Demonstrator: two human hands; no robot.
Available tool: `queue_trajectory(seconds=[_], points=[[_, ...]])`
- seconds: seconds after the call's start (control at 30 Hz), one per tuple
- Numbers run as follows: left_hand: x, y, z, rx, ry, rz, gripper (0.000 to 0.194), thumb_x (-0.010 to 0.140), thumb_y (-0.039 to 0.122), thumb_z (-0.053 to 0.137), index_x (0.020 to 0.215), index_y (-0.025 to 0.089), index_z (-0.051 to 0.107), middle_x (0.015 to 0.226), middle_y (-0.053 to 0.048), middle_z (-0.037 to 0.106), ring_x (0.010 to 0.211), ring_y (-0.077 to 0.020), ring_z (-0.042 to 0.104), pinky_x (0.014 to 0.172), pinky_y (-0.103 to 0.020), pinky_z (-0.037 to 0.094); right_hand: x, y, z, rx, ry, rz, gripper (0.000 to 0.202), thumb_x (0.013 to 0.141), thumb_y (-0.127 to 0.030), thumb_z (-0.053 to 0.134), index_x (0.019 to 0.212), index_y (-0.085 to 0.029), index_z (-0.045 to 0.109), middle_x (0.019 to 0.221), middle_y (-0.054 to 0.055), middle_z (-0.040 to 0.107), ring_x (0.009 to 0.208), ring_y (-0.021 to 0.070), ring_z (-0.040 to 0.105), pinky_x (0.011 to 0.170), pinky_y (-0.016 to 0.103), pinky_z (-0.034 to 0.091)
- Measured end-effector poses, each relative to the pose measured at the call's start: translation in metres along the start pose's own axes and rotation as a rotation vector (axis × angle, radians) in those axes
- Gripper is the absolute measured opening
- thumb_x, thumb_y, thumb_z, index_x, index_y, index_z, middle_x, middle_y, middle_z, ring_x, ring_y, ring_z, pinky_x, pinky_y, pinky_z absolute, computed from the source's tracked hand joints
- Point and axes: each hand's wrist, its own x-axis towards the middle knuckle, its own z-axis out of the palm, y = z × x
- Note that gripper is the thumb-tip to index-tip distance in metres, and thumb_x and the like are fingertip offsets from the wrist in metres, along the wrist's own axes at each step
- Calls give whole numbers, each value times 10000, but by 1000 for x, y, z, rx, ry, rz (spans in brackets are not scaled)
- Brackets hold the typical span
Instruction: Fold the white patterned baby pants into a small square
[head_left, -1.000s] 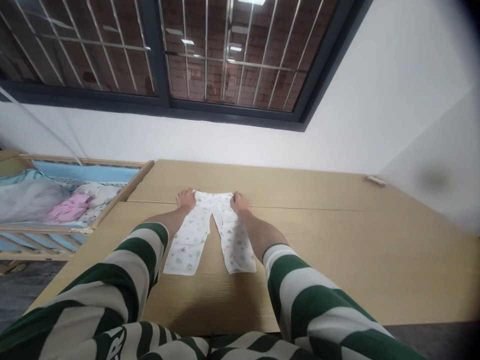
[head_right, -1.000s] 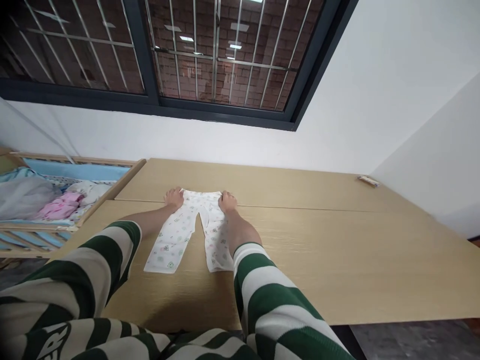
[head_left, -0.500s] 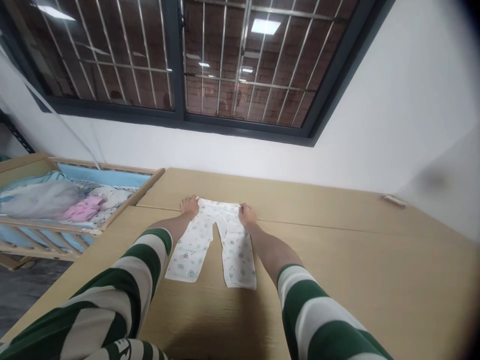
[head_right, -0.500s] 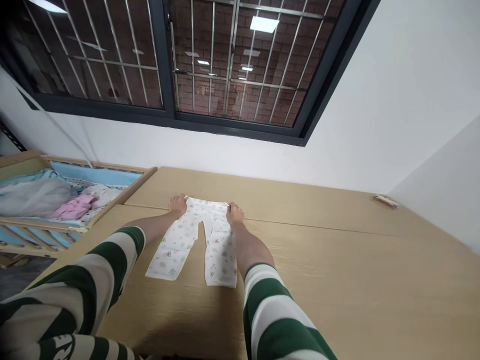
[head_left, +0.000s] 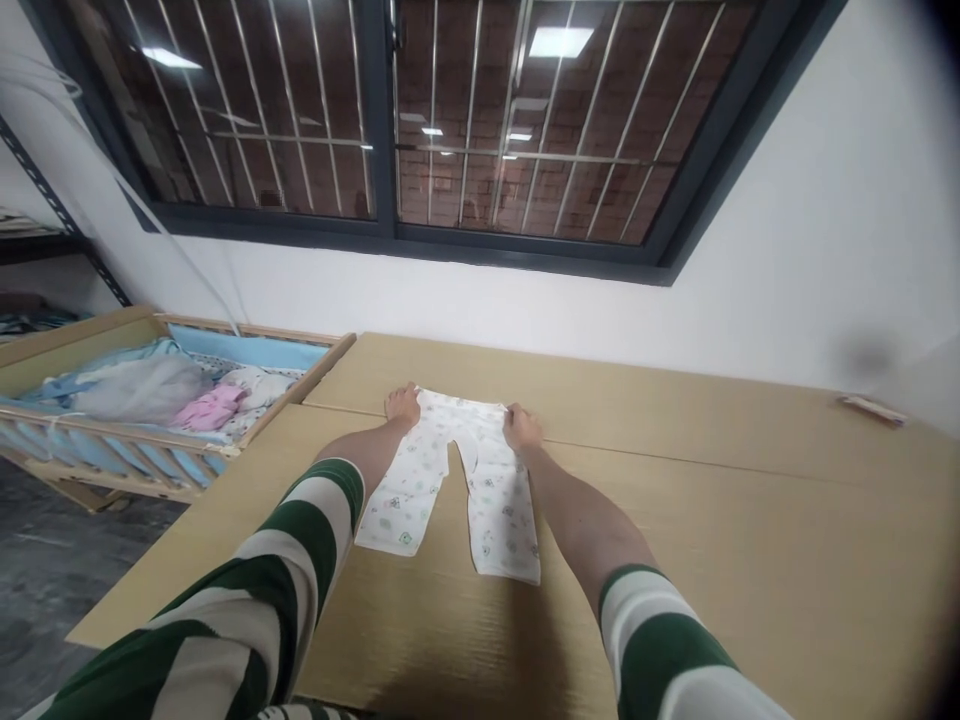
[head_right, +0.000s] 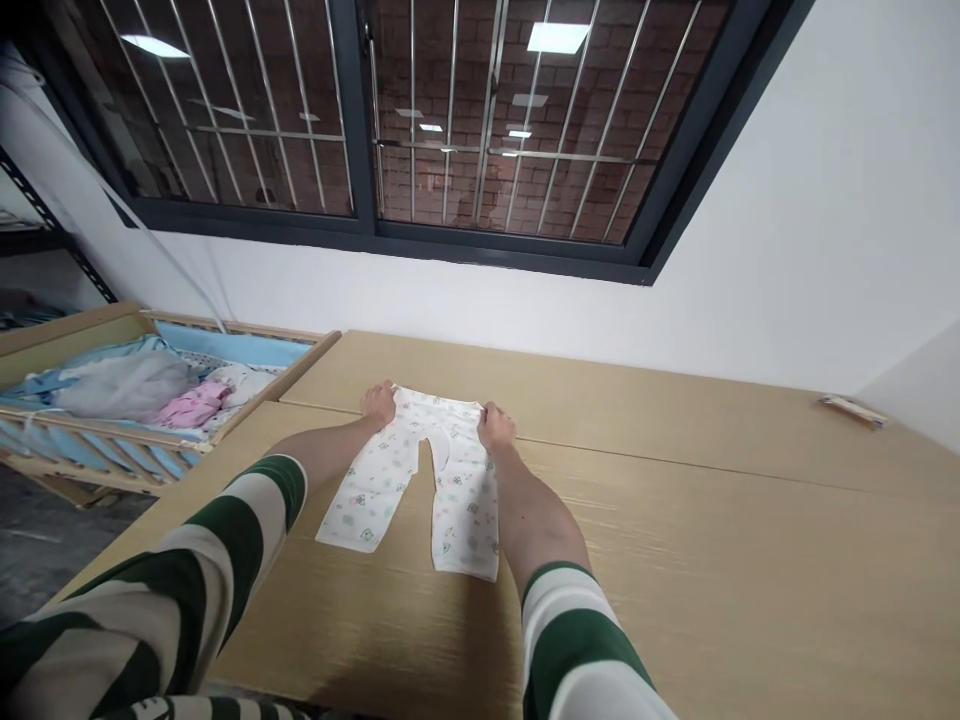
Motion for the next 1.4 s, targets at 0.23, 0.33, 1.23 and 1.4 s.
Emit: queue_trajectory(seconds=[0.23, 0.33, 1.23, 1.4], points=[[1, 0, 0, -11, -2, -3, 360, 982, 387, 631, 1275, 180, 596, 1286, -102, 610, 1106, -247, 631, 943, -471, 555, 2, 0, 2, -18, 7, 11, 301, 1059, -318, 368, 1196, -205, 610, 1159, 128, 695, 1016, 254, 650, 853, 328, 423], [1, -1, 1, -15, -7, -4, 358, 983, 387, 629, 1275, 182, 597, 1288, -102, 610, 1110, -248, 630, 949, -473, 552, 3, 1, 3, -25, 8, 16, 308, 1059, -322, 363, 1210, -203, 603, 1166, 137, 689, 1027, 260, 647, 864, 335, 426], [-19, 9, -7, 55, -23, 36, 376, 979, 393, 633, 1285, 178, 592, 1312, -107, 598, 1152, -264, 612, 980, -500, 531, -4, -4, 7, -51, -10, -6, 303, 1073, -311, 326, 1214, -205, 572, 1168, 124, 684, 1045, 251, 658, 875, 329, 442], [-26, 17, -32, 54, -85, 154, 353, 978, 385, 637, 1260, 175, 605, 1287, -102, 611, 1123, -252, 625, 962, -483, 543, -4, -6, 1, -52, -22, -6, 298, 1066, -307, 342, 1217, -204, 577, 1197, 126, 672, 1062, 241, 653, 894, 316, 441]])
